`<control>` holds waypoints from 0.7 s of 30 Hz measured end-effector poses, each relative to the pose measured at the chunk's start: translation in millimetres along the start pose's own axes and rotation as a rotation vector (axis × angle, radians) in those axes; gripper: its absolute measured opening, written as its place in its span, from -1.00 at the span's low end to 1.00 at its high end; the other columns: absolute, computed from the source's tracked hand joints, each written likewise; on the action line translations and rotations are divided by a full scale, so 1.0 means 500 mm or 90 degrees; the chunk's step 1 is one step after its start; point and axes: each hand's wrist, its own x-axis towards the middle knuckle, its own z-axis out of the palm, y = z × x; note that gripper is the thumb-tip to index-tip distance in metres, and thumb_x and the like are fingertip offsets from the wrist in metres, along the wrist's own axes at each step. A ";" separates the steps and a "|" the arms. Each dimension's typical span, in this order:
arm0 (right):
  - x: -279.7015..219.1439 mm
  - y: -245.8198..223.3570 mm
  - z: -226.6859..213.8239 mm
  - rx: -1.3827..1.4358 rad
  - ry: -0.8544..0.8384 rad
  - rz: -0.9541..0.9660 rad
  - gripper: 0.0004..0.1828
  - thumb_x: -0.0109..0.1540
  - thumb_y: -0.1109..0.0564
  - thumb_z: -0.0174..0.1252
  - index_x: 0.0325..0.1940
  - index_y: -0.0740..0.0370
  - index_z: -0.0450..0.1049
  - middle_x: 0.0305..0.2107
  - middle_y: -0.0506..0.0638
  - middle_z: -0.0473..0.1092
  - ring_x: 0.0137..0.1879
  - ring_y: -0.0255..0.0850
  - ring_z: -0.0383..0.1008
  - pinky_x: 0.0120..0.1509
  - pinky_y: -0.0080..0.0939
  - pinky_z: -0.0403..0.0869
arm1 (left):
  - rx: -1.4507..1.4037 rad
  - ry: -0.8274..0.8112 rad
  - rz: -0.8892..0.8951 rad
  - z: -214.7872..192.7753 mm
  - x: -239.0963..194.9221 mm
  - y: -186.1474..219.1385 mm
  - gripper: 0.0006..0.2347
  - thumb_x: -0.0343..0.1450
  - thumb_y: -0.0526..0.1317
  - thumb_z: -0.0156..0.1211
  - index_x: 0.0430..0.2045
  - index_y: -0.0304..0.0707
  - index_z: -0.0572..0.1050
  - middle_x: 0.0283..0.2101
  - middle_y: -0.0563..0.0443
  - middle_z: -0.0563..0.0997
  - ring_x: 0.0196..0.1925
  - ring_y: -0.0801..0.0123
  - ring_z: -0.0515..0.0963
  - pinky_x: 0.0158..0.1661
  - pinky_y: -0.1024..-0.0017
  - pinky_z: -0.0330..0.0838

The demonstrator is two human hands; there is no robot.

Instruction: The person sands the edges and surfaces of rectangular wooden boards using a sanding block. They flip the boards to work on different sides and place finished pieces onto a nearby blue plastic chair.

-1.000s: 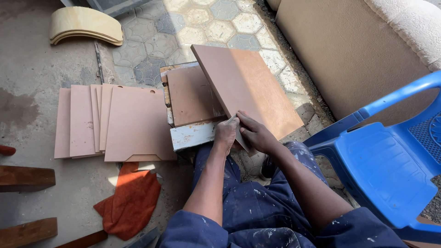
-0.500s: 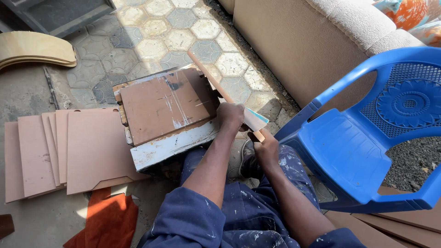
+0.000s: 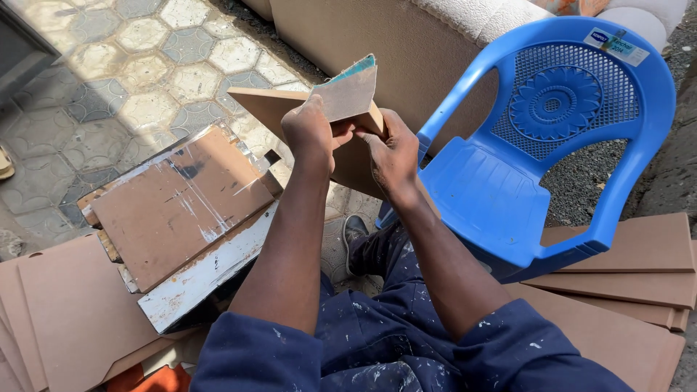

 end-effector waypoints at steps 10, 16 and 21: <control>0.056 -0.142 -0.290 -0.065 0.181 -0.047 -0.90 0.25 0.28 0.07 -0.30 0.12 0.42 -0.50 -0.25 0.10 -0.32 -0.38 0.04 -0.25 -0.26 0.15 | 0.073 -0.369 0.035 0.135 -0.234 -0.006 -0.68 0.39 -0.04 0.09 -0.22 -0.26 0.66 -0.29 -0.02 0.66 -0.23 0.29 0.63 -0.31 0.31 0.54; 0.059 -0.128 -0.505 -0.124 0.361 -0.135 -0.76 0.17 0.31 0.43 -0.15 0.21 0.53 -0.35 -0.10 0.47 -0.25 -0.30 0.37 -0.19 -0.27 0.46 | 0.060 -0.468 -0.058 0.199 -0.273 -0.125 -0.69 0.36 0.00 0.22 -0.33 -0.29 0.66 -0.38 0.09 0.58 -0.35 0.41 0.52 -0.32 0.45 0.41; 0.039 -0.054 -0.645 -0.043 0.566 -0.066 -0.75 0.09 0.39 0.43 -0.19 0.28 0.59 -0.34 -0.08 0.56 -0.23 -0.33 0.51 -0.14 -0.35 0.59 | 0.112 -0.527 -0.165 0.210 -0.233 -0.372 -0.42 0.36 0.09 0.11 0.18 -0.38 0.48 0.26 -0.23 0.54 0.30 0.04 0.53 0.23 0.15 0.50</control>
